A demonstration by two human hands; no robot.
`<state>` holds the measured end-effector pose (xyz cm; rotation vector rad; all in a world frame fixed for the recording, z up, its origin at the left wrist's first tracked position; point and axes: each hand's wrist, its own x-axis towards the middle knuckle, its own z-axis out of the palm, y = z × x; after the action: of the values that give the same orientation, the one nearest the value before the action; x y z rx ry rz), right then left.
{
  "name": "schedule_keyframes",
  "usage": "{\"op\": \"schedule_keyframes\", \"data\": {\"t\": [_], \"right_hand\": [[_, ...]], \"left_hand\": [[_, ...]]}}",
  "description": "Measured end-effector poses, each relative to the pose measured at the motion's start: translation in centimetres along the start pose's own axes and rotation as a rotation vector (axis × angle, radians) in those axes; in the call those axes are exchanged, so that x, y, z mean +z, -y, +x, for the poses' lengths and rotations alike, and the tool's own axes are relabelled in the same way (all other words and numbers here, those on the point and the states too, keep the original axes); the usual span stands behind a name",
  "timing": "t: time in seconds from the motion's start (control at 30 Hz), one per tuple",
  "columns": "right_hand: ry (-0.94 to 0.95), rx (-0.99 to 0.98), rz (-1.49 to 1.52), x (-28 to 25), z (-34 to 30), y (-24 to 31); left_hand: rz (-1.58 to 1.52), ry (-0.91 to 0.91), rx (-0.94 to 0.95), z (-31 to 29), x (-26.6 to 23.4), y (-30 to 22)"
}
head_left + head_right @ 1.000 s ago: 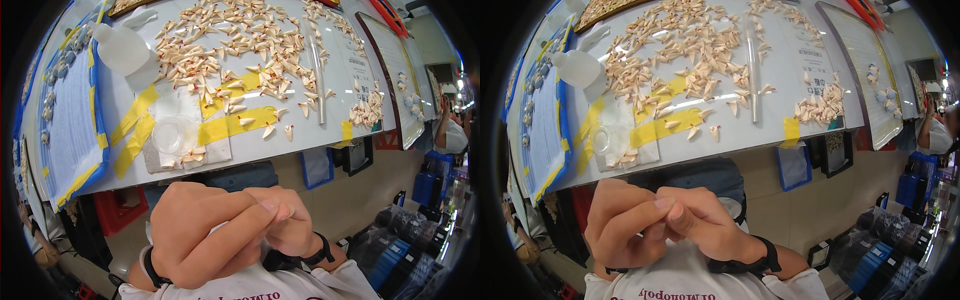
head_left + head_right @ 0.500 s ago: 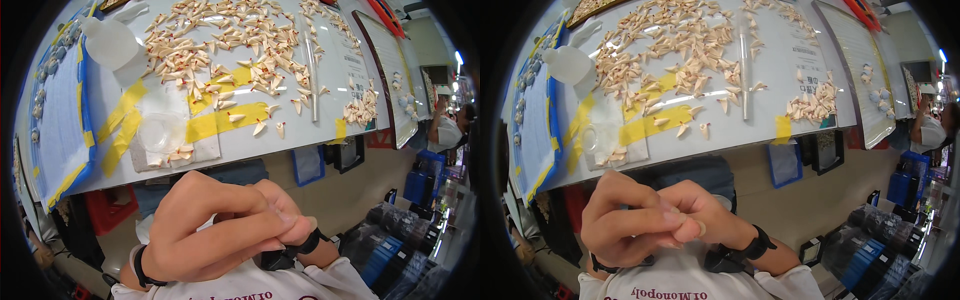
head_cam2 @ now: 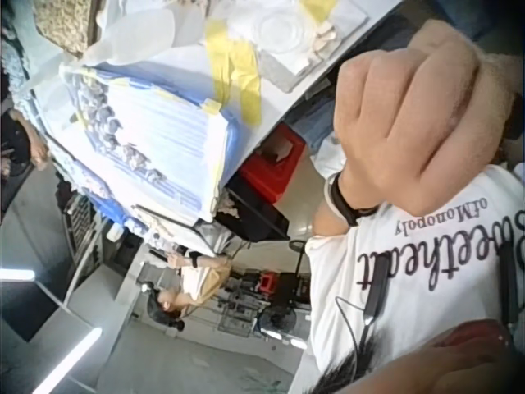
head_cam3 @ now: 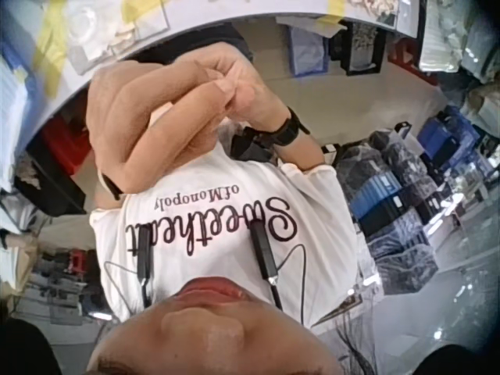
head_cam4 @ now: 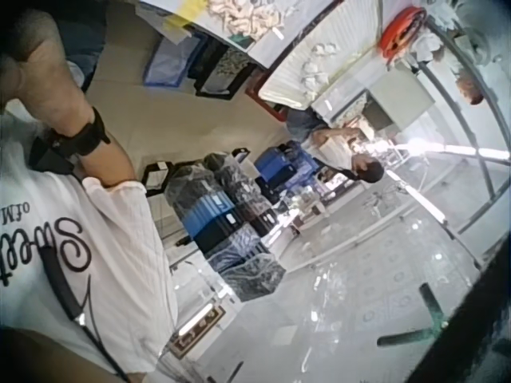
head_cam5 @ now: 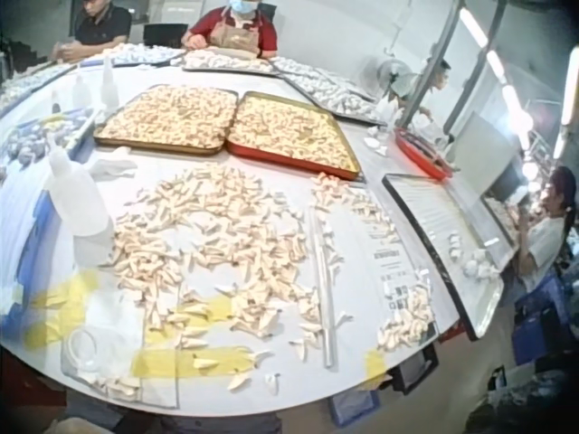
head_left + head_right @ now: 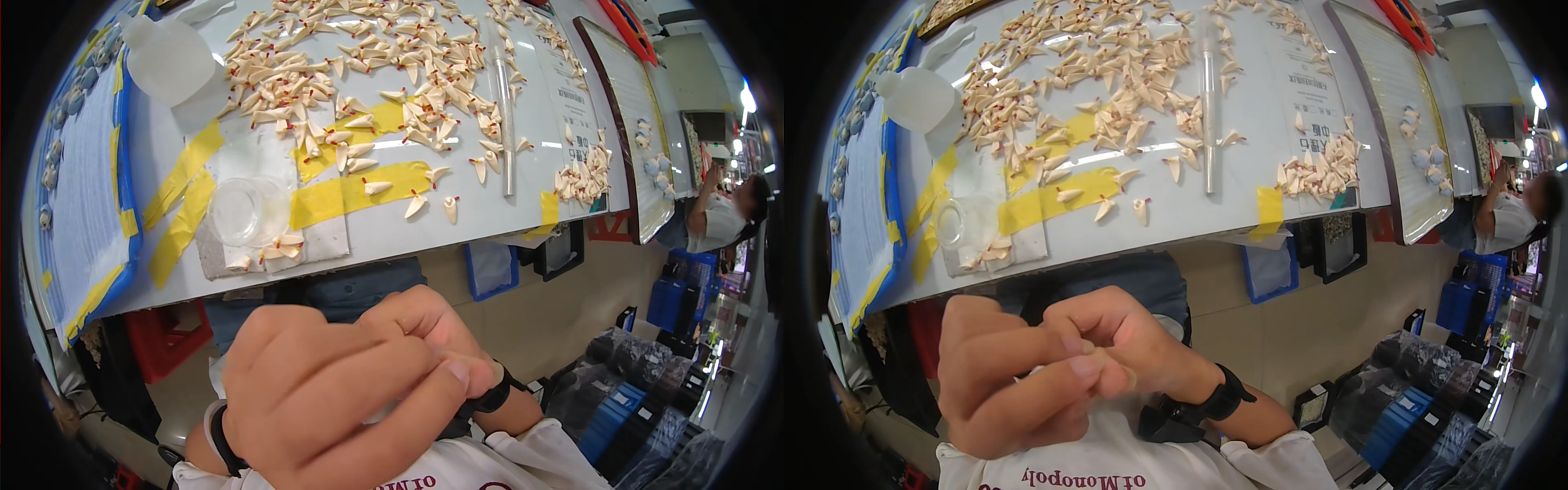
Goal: The person assembles small figurines by hand, picking up tiny white components and attaching them to the heads of blue-haired characters. The person works at a table with trays of parts and finished figures, occasionally wiping their hands with a tissue.
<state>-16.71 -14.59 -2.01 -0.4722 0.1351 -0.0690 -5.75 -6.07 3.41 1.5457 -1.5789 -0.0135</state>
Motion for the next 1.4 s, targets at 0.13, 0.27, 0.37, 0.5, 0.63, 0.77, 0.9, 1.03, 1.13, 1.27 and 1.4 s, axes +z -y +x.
{"op": "schedule_keyframes", "data": {"t": [0.13, 0.27, 0.37, 0.5, 0.63, 0.77, 0.9, 1.03, 1.13, 1.27, 1.4], "right_hand": [[0.020, -0.022, 0.093, -0.4, 0.3, -1.4], [0.008, -0.052, 0.116, 0.5, 0.3, -0.6], [-0.007, -0.066, 0.080, 0.4, 0.2, -0.7], [-0.055, -0.055, -0.003, 0.5, 0.2, -0.2], [-0.065, -0.016, -0.056, 0.1, 0.0, -0.1], [-0.035, -0.020, 0.016, 0.2, 0.1, -0.2], [-0.027, -0.005, 0.029, 0.3, 0.0, -0.6], [-0.062, 0.000, -0.030, 0.2, 0.1, -0.2], [-0.066, 0.025, -0.054, 0.2, 0.0, 0.2], [-0.026, -0.034, 0.032, 0.3, 0.2, -0.3], [-0.020, -0.030, 0.076, 0.1, 0.1, -0.4]], "left_hand": [[0.151, 0.030, 0.080, 0.0, -0.3, -0.1], [0.197, -0.014, 0.072, 0.0, 0.0, -0.4], [0.168, -0.042, 0.111, -0.7, 0.3, 0.4], [0.067, -0.073, 0.086, -0.9, 0.8, 0.9], [-0.019, -0.056, 0.043, -0.9, 0.7, 1.0], [0.023, -0.046, 0.058, -0.9, 0.5, 0.9], [0.035, 0.005, 0.052, -0.8, -0.4, 0.6], [0.051, -0.041, 0.052, -0.7, 0.4, 0.7], [0.037, -0.016, 0.037, -0.5, 0.4, 0.5], [0.065, 0.028, 0.066, -0.2, -0.3, 0.4], [0.065, 0.032, 0.053, -0.4, -0.4, 0.4]]}}
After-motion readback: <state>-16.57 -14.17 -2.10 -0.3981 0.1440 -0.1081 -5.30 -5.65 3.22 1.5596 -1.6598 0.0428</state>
